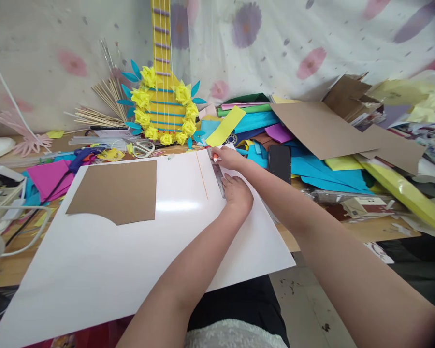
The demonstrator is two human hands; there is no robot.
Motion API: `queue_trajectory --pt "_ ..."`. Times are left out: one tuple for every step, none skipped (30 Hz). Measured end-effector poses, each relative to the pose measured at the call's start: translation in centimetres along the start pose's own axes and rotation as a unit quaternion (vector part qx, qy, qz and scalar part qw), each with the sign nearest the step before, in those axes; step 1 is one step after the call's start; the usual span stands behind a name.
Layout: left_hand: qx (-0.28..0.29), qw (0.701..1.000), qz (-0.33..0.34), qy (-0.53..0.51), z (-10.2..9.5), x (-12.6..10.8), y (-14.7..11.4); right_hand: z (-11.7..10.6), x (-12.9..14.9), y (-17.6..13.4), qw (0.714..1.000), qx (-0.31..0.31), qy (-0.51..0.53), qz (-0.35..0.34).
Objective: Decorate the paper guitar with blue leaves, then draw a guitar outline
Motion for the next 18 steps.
queue_trajectory --pt "0.007 1.0 0.001 0.027 -0.2 -0.1 -0.3 -0.1 -0.1 0.0 1.0 0.0 0.022 -0.002" --pt "0.012 0.998 0.004 0.055 -0.3 -0.2 -0.5 -0.3 -0.1 -0.1 0.999 -0.001 0.05 -0.004" --pt "0.015 0.997 0.006 0.08 -0.4 -0.3 -0.7 -0.6 -0.2 -0.1 0.996 -0.008 0.084 -0.002" --pt "0.02 0.995 0.006 0.099 -0.4 -0.4 -0.9 -1.1 -0.3 -0.2 0.992 -0.022 0.128 0.0" --pt "0.024 0.994 0.002 0.11 -0.4 -0.4 -1.1 -1.8 -0.3 -0.3 0.982 -0.04 0.182 0.003" --pt "0.027 0.993 -0.005 0.112 -0.3 -0.4 -1.2 -2.6 -0.4 -0.5 0.968 -0.058 0.246 0.005" --pt "0.029 0.993 -0.012 0.111 -0.2 -0.4 -1.3 -3.3 -0.3 -0.8 0.947 -0.066 0.315 0.003" --pt "0.032 0.993 -0.018 0.109 -0.1 -0.5 -1.3 -3.9 -0.1 -1.0 0.922 -0.062 0.381 -0.004" --pt "0.033 0.993 -0.024 0.108 -0.1 -0.5 -1.4 -4.4 0.3 -1.4 0.899 -0.04 0.437 -0.017" --pt "0.033 0.993 -0.029 0.111 0.0 -0.6 -1.4 -4.6 0.9 -1.7 0.879 -0.004 0.475 -0.032" --pt "0.034 0.992 -0.031 0.116 0.0 -0.7 -1.4 -4.7 1.5 -2.2 0.866 0.039 0.497 -0.044" --pt "0.038 0.991 -0.033 0.124 0.1 -0.8 -1.4 -4.5 2.0 -2.6 0.857 0.084 0.506 -0.051" --pt "0.043 0.99 -0.034 0.132 0.2 -0.8 -1.4 -4.2 2.4 -3.1 0.852 0.125 0.506 -0.052" --pt "0.047 0.988 -0.034 0.141 0.2 -0.9 -1.4 -3.7 2.7 -3.5 0.849 0.16 0.501 -0.049" --pt "0.049 0.987 -0.032 0.15 0.3 -0.9 -1.4 -3.1 2.8 -3.8 0.847 0.188 0.496 -0.043" --pt "0.048 0.986 -0.029 0.158 0.4 -1.0 -1.4 -2.4 2.9 -4.1 0.846 0.211 0.489 -0.036" --pt "0.045 0.985 -0.026 0.164 0.5 -1.0 -1.4 -1.8 2.9 -4.4 0.844 0.228 0.484 -0.027" --pt "0.039 0.985 -0.023 0.168 0.5 -1.0 -1.4 -1.1 2.9 -4.6 0.842 0.245 0.48 -0.019"
Point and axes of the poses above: each hand's wrist, its own y-axis towards the middle knuckle, its own z-axis out of the palm, x = y × z, the point moved 7 cm from there along y, towards the middle knuckle, and after that the axes turned 3 degrees about -y, right-handed, at the moved point
